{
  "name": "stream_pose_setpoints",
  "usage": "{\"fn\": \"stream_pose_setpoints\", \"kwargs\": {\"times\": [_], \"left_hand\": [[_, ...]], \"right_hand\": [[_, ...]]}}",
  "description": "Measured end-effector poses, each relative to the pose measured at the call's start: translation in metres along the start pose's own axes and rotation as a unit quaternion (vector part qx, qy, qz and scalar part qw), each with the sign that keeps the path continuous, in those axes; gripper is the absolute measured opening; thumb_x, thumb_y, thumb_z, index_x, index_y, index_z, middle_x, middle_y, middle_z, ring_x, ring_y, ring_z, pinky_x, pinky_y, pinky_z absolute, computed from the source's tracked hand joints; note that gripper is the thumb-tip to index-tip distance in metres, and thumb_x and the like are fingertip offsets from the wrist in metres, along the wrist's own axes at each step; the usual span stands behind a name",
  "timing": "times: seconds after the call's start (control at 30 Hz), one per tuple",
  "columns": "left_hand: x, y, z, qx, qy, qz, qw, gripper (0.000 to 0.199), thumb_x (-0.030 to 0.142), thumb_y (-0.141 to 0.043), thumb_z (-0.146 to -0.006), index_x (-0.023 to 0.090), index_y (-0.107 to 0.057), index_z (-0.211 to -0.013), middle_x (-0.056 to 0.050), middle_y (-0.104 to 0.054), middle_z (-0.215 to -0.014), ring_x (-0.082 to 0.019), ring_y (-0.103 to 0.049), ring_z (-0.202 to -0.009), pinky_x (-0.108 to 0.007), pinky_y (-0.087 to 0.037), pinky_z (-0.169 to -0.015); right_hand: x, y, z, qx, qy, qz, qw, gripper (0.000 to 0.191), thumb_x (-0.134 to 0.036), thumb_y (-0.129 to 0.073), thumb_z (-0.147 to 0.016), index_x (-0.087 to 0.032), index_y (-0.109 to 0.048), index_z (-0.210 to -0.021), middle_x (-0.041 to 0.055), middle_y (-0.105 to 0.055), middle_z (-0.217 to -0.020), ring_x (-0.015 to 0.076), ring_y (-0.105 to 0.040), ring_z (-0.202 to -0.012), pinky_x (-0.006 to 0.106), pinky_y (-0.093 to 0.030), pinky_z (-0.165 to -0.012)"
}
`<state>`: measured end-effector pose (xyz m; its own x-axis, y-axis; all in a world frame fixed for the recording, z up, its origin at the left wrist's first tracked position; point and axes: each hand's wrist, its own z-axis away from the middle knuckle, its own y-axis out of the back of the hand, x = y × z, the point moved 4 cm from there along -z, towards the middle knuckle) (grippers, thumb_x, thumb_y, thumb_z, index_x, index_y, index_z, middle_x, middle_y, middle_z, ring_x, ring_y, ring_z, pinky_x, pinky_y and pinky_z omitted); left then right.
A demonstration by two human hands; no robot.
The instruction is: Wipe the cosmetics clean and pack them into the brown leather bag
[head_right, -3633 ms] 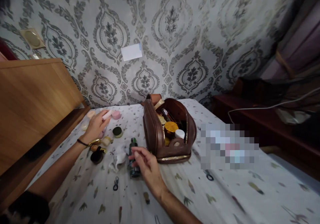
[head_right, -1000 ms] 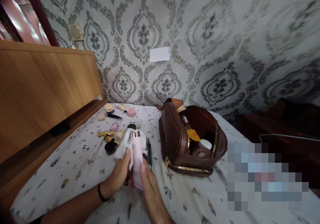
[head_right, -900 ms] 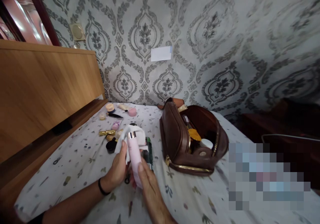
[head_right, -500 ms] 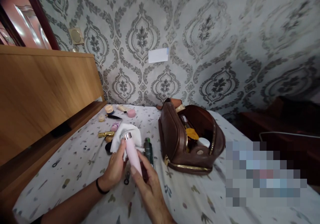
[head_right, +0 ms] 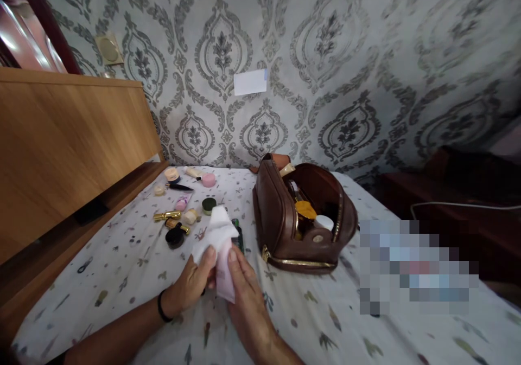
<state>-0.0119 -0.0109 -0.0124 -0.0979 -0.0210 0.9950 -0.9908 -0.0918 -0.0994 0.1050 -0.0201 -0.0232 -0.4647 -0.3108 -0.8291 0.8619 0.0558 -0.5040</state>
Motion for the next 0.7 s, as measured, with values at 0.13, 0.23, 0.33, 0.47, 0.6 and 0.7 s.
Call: {"fn": "stream_pose_setpoints", "kwargs": {"times": [0.13,0.23,0.33,0.47,0.6,0.7], "left_hand": [[0.010,-0.004,0.005,-0.003,-0.088,-0.083,0.993,0.058,0.050,-0.070,-0.077,0.019,-0.061,-0.125,-0.011,-0.064,-0.128,-0.030,-0.050,-0.129,-0.040,-0.035,-0.114],[0.012,-0.007,0.007,-0.045,-0.099,-0.071,0.991,0.060,0.044,-0.068,-0.081,0.020,-0.055,-0.134,-0.009,-0.059,-0.136,-0.029,-0.048,-0.131,-0.040,-0.033,-0.115],[0.014,-0.006,0.005,-0.043,-0.093,-0.068,0.992,0.052,0.044,-0.064,-0.084,0.020,-0.059,-0.130,-0.010,-0.069,-0.119,-0.029,-0.058,-0.117,-0.040,-0.041,-0.108],[0.026,-0.001,-0.003,-0.032,-0.111,-0.057,0.992,0.041,0.046,-0.059,-0.088,0.020,-0.066,-0.118,-0.005,-0.072,-0.086,-0.025,-0.064,-0.099,-0.035,-0.046,-0.099],[0.032,0.008,-0.016,0.046,-0.130,0.005,0.990,0.037,0.046,-0.062,-0.086,0.020,-0.067,-0.112,-0.005,-0.072,-0.105,-0.021,-0.061,-0.110,-0.029,-0.043,-0.101],[0.022,0.007,-0.023,0.038,-0.070,0.091,0.993,0.038,0.047,-0.068,-0.081,0.018,-0.068,-0.105,-0.004,-0.072,-0.104,-0.019,-0.065,-0.100,-0.028,-0.048,-0.092]], "right_hand": [[0.004,0.015,-0.002,0.106,-0.020,-0.035,0.994,0.073,-0.058,-0.077,-0.064,-0.027,-0.059,-0.127,0.0044,-0.053,-0.142,0.0273,-0.053,-0.124,0.035,-0.053,-0.089],[0.002,0.015,-0.003,0.090,-0.020,-0.047,0.995,0.073,-0.055,-0.079,-0.063,-0.028,-0.059,-0.127,0.0031,-0.060,-0.134,0.0265,-0.059,-0.118,0.034,-0.055,-0.087],[-0.004,0.007,-0.001,0.050,-0.017,-0.032,0.998,0.067,-0.057,-0.077,-0.065,-0.026,-0.062,-0.122,0.0046,-0.069,-0.119,0.0261,-0.066,-0.104,0.033,-0.058,-0.076],[-0.005,-0.007,0.008,-0.035,-0.062,-0.007,0.997,0.070,-0.059,-0.078,-0.067,-0.023,-0.059,-0.124,0.0062,-0.074,-0.093,0.0240,-0.071,-0.074,0.030,-0.054,-0.054],[-0.001,-0.012,0.013,-0.049,-0.112,-0.019,0.992,0.072,-0.056,-0.081,-0.064,-0.021,-0.057,-0.122,0.0032,-0.072,-0.076,0.0201,-0.068,-0.056,0.025,-0.047,-0.043],[-0.001,-0.013,0.014,-0.046,-0.119,-0.032,0.991,0.067,-0.056,-0.082,-0.063,-0.019,-0.060,-0.113,0.0016,-0.070,-0.069,0.0175,-0.066,-0.051,0.024,-0.047,-0.044]]}}
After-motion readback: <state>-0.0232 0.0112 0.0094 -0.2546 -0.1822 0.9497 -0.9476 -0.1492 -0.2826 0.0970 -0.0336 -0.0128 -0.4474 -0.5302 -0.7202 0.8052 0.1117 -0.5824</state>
